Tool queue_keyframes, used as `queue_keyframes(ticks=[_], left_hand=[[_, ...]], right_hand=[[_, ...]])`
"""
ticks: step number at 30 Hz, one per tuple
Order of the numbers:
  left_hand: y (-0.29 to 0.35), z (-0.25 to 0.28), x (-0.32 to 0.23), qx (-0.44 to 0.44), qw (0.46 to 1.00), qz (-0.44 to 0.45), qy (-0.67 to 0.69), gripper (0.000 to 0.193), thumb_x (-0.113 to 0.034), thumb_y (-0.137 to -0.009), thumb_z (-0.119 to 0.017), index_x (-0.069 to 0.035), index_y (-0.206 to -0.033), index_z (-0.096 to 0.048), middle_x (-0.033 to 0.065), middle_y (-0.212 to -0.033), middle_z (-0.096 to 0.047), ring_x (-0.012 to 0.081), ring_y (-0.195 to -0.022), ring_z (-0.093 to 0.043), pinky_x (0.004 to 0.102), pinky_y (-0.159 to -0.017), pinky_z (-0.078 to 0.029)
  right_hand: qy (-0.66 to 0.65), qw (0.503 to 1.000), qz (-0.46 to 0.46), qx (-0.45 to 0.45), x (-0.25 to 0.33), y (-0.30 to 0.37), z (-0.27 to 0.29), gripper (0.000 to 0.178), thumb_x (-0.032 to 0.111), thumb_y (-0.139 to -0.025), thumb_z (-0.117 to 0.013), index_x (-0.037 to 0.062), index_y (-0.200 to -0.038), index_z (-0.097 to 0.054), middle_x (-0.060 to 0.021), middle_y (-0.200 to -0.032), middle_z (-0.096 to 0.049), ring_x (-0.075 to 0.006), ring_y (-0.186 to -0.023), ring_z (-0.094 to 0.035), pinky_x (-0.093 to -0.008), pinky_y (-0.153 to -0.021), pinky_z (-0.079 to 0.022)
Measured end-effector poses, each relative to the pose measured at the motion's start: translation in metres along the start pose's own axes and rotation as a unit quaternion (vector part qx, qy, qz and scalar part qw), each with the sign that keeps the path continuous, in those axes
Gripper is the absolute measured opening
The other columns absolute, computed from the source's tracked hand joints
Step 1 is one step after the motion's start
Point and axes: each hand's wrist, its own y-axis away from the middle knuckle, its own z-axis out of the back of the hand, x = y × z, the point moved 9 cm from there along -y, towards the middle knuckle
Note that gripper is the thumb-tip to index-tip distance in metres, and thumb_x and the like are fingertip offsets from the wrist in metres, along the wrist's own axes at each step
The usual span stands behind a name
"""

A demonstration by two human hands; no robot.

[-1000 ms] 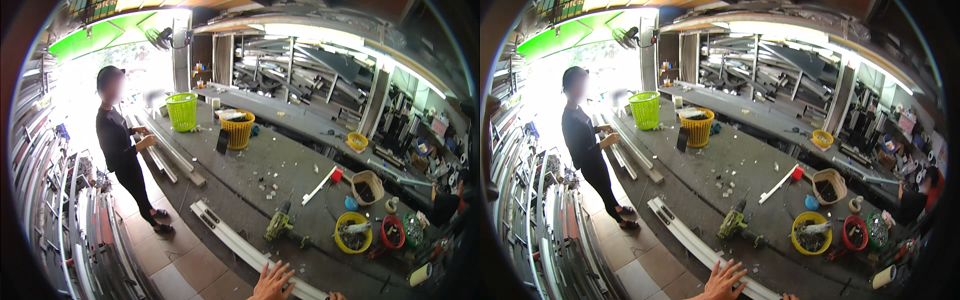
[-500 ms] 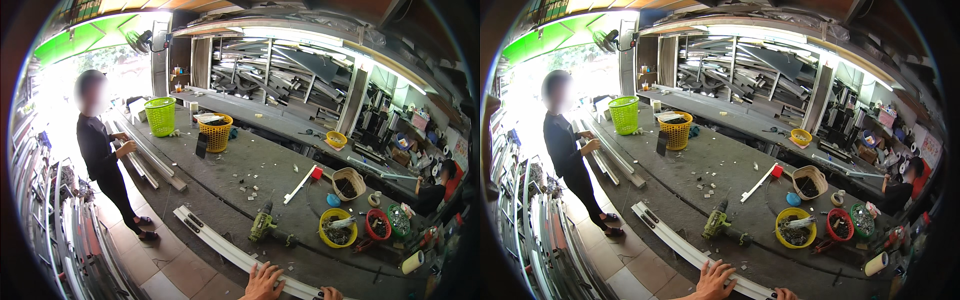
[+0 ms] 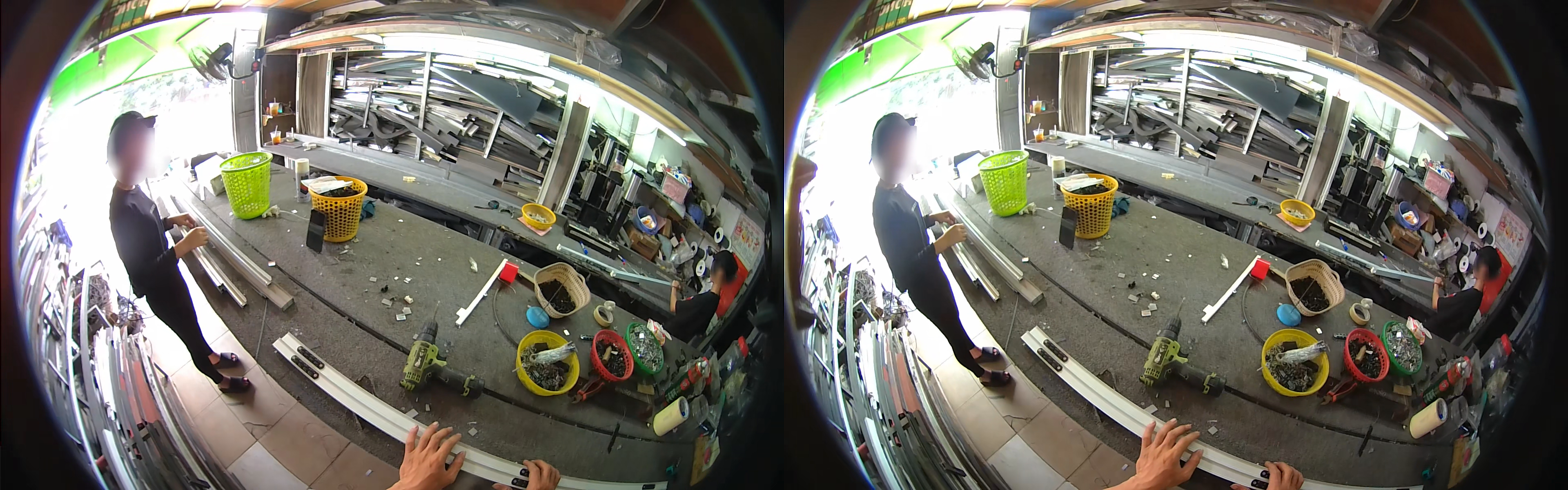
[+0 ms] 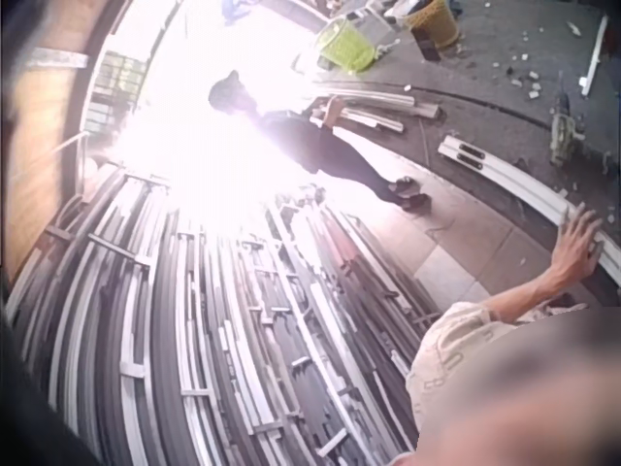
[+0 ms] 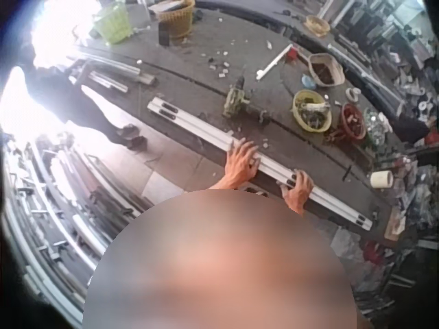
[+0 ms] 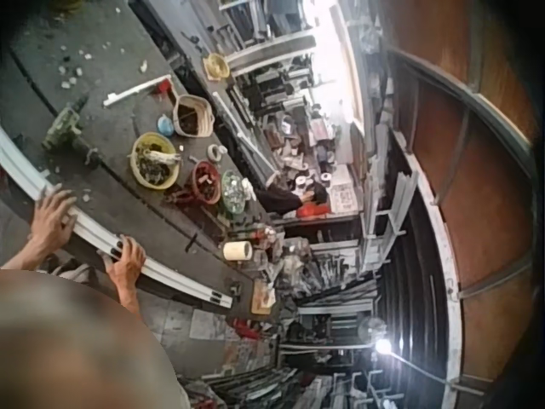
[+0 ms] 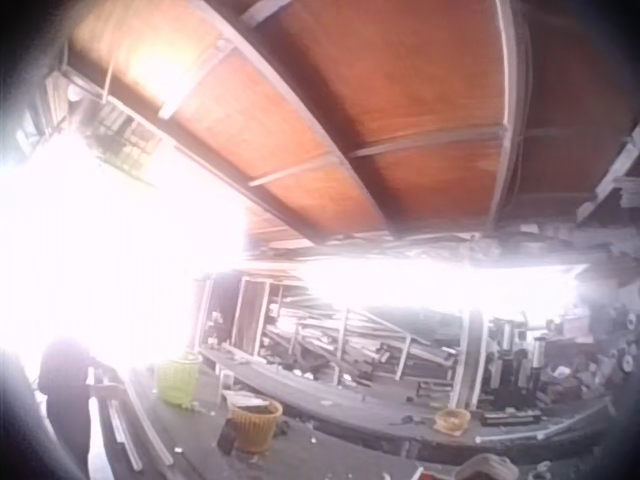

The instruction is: The person uses a cordless drill to fasten black plastic brackets onto a long white aluminum profile. They then use pliers to trim or adjust a white plastic end cap on the profile. The person places the assembled profile onto a nearby rack.

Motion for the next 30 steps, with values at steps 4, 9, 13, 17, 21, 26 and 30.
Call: queue_keyframes(ticks=[4, 9, 13, 17, 21, 26, 30], left_hand=[[-0.001, 0.002, -0.002, -0.002, 1.0, -0.005, -0.006, 0.047, -0.031, -0.092, -0.075, -0.014, -0.134, -0.066, 0.0098, -0.142, -0.061, 0.0346, -0.144, -0.047, 0.0627, -0.122, -0.028], [-0.004, 0.004, -0.003, 0.007, 1.0, 0.006, 0.011, 0.047, -0.03, -0.092, -0.075, -0.014, -0.135, -0.066, 0.0101, -0.142, -0.061, 0.0351, -0.144, -0.048, 0.0631, -0.122, -0.028], [-0.003, -0.003, -0.002, 0.038, 0.998, 0.005, -0.047, 0.044, -0.039, -0.093, -0.074, -0.018, -0.131, -0.072, 0.0039, -0.138, -0.066, 0.0291, -0.144, -0.049, 0.059, -0.124, -0.023], [0.0, -0.008, 0.002, 0.043, 0.997, -0.008, -0.057, 0.044, -0.04, -0.093, -0.075, -0.018, -0.131, -0.072, 0.0038, -0.137, -0.066, 0.0291, -0.143, -0.05, 0.0598, -0.124, -0.022], [0.001, -0.01, 0.005, 0.037, 0.997, -0.025, -0.069, 0.044, -0.04, -0.094, -0.073, -0.017, -0.131, -0.071, 0.0048, -0.138, -0.066, 0.03, -0.143, -0.05, 0.0599, -0.124, -0.022], [0.001, -0.01, 0.001, 0.052, 0.995, -0.024, -0.082, 0.044, -0.036, -0.094, -0.074, -0.016, -0.132, -0.07, 0.0065, -0.138, -0.065, 0.031, -0.142, -0.051, 0.0592, -0.124, -0.022], [0.001, 0.002, -0.008, 0.006, 0.999, -0.027, -0.017, 0.047, -0.029, -0.092, -0.075, -0.013, -0.135, -0.066, 0.0114, -0.142, -0.061, 0.0357, -0.144, -0.047, 0.0633, -0.121, -0.028]], right_hand=[[0.005, 1.0, -0.003, -0.001, 0.001, 0.0, -0.001, 0.076, 0.055, -0.074, -0.088, 0.0062, -0.128, -0.067, -0.018, -0.129, -0.064, -0.0435, -0.122, -0.057, -0.0567, -0.107, -0.042], [0.008, 0.999, -0.018, 0.025, 0.0, -0.001, -0.002, 0.08, 0.054, -0.067, -0.093, 0.0075, -0.128, -0.068, -0.0165, -0.128, -0.063, -0.0426, -0.122, -0.057, -0.0564, -0.106, -0.042], [0.005, 1.0, -0.016, 0.012, 0.001, -0.001, 0.002, 0.082, 0.055, -0.066, -0.094, 0.0074, -0.127, -0.068, -0.0161, -0.128, -0.064, -0.0416, -0.121, -0.058, -0.0561, -0.106, -0.043], [0.009, 1.0, -0.01, 0.0, 0.001, -0.001, 0.002, 0.079, 0.058, -0.068, -0.092, 0.0072, -0.124, -0.068, -0.0158, -0.125, -0.065, -0.0417, -0.119, -0.059, -0.0555, -0.104, -0.044], [0.006, 1.0, -0.008, -0.015, -0.001, 0.001, 0.002, 0.082, 0.066, -0.07, -0.087, 0.0066, -0.124, -0.069, -0.0163, -0.125, -0.066, -0.0419, -0.119, -0.06, -0.0551, -0.105, -0.044], [0.011, 1.0, -0.011, -0.018, -0.004, 0.001, 0.003, 0.083, 0.068, -0.07, -0.086, 0.0065, -0.123, -0.07, -0.0162, -0.125, -0.065, -0.0417, -0.119, -0.06, -0.0551, -0.105, -0.044], [0.003, 1.0, -0.017, -0.015, -0.006, 0.002, 0.003, 0.084, 0.07, -0.072, -0.084, 0.0066, -0.124, -0.07, -0.0161, -0.126, -0.065, -0.0414, -0.119, -0.059, -0.0551, -0.105, -0.044]])
